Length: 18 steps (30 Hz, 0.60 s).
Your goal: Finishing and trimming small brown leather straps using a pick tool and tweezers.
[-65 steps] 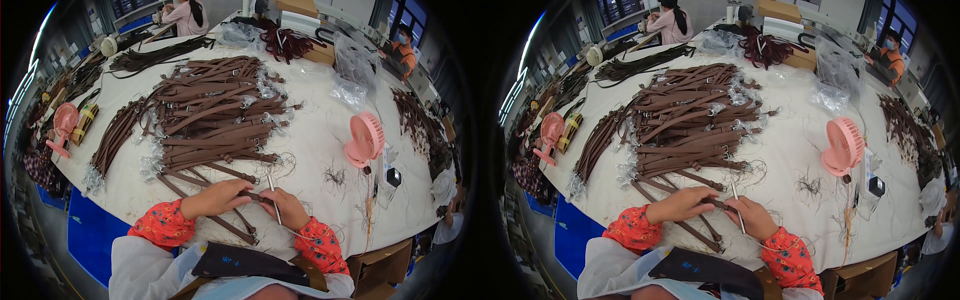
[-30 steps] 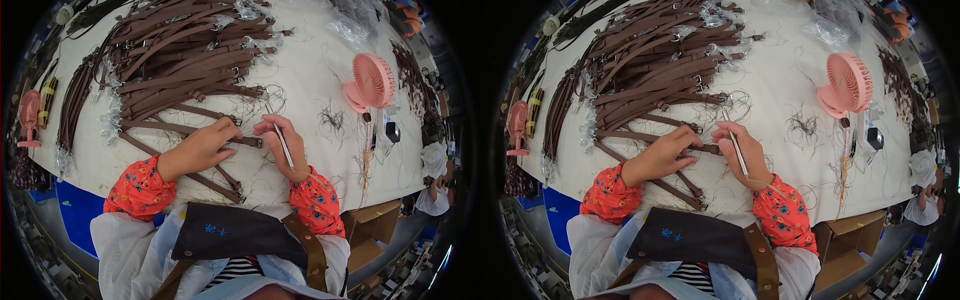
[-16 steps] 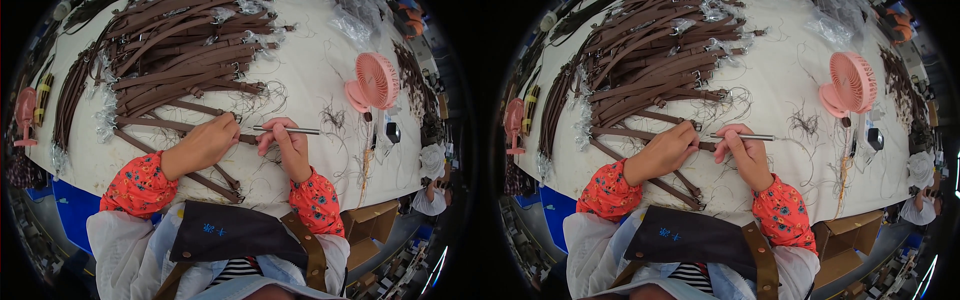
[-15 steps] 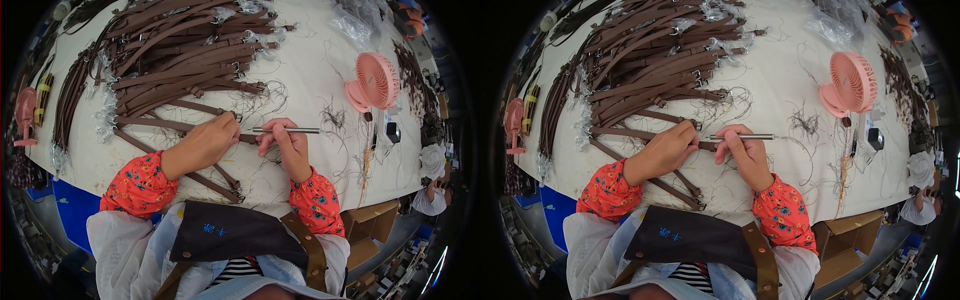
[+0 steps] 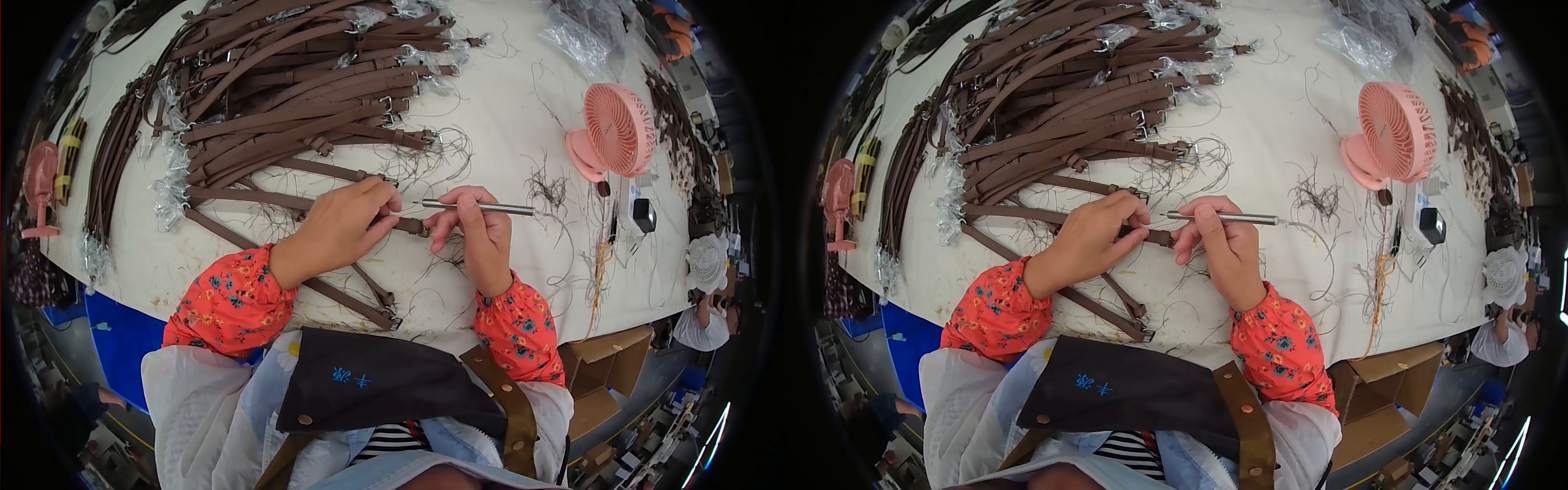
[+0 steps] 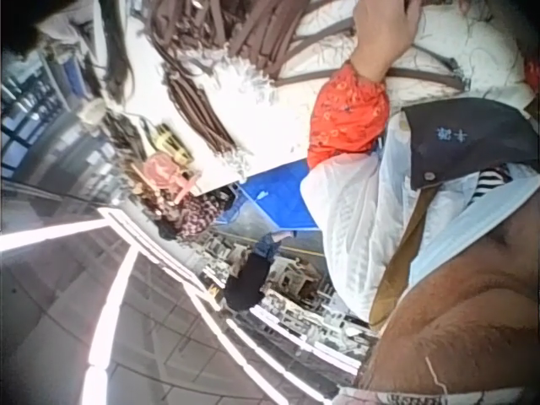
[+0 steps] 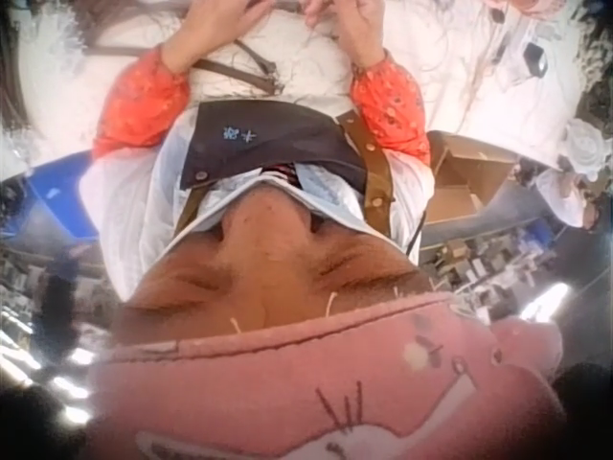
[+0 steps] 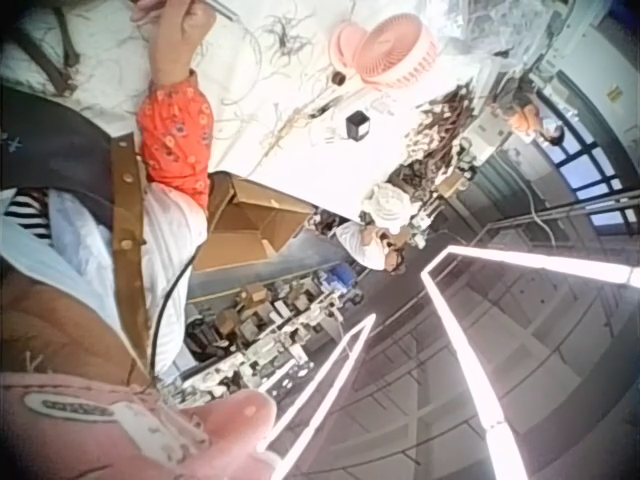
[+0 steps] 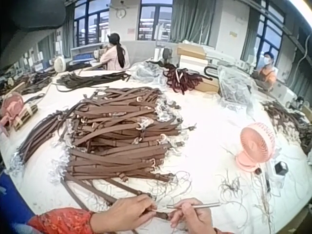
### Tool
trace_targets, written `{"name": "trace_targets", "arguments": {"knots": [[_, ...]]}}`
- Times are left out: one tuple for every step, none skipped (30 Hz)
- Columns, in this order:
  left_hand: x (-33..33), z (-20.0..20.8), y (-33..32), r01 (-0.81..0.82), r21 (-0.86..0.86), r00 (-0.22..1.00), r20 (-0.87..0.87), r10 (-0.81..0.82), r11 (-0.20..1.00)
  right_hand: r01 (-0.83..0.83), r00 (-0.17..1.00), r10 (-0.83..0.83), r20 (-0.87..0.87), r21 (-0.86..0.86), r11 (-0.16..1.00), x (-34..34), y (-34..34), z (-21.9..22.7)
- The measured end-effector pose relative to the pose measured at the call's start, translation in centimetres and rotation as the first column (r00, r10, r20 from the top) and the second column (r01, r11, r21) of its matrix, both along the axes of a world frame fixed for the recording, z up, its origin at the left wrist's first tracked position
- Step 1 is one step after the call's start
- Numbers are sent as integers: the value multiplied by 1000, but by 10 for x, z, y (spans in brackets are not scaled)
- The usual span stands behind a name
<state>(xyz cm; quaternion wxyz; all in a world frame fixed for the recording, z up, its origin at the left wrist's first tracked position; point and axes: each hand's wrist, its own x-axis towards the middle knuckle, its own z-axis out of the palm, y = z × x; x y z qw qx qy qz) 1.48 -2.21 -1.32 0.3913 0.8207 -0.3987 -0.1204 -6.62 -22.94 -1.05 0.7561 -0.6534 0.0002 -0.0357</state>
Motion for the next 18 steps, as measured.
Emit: {"name": "trace_targets", "arguments": {"knots": [[0, 1, 0, 1, 0, 1000, -1, -1, 1000, 1, 1000, -1, -1, 0, 1000, 0, 0, 0], [0, 3, 0, -7, 10, 1000, -16, 7, 1000, 7, 1000, -7, -5, 4, 1000, 0, 0, 1], [0, 4, 0, -14, 20, 999, -31, 15, 1000, 14, 1000, -14, -9, 8, 1000, 0, 0, 1], [1, 2, 0, -13, 20, 999, -31, 13, 1000, 16, 1000, -15, -9, 7, 1000, 0, 0, 0], [2, 0, 1, 0, -13, 1000, -3, 0, 1000, 22, 1000, -22, -4, 11, 1000, 0, -1, 0], [3, -2, 1, 14, -46, 1000, 25, -13, 999, 29, 1000, -29, 1, 14, 999, 0, -1, 0], [4, -1, 2, 15, -47, 1000, 26, -14, 999, 30, 1000, -30, 2, 13, 999, 0, -2, 1], [4, 1, 3, 27, -34, 1000, -9, -28, 999, 33, 999, -33, 7, 19, 999, 0, -2, 0], [5, 3, 3, 40, -22, 998, -44, -41, 999, 36, 999, -36, 11, 25, 999, 0, -2, 0], [3, 7, 2, 40, -22, 998, -44, -41, 999, 36, 999, -36, 12, 25, 999, 1, -2, -1], [1, 12, 0, 28, 33, 999, -32, -27, 999, 39, 999, -39, 13, 36, 999, 1, -2, -1], [-1, 14, -1, 15, 88, 1000, -18, -14, 996, 41, 999, -42, 15, 47, 998, 1, -3, -1], [0, 13, -3, 16, 89, 1000, -18, -14, 996, 42, 999, -43, 15, 48, 998, 1, -3, -2], [0, 10, -4, 6, 83, 1000, -22, -4, 997, 42, 999, -42, 15, 45, 998, 1, -3, -2], [1, 8, -4, -5, 77, 1000, -27, 7, 997, 41, 999, -42, 15, 43, 998, 1, -3, -2], [1, 7, -4, -4, 77, 1000, -27, 6, 997, 42, 999, -43, 15, 43, 998, 1, -3, -2], [1, 7, -4, -9, 71, 1000, -29, 12, 997, 38, 999, -38, 15, 44, 998, 1, -3, -2], [2, 7, -4, -15, 65, 999, -32, 17, 998, 33, 999, -34, 14, 45, 998, 1, -3, -1]]}}
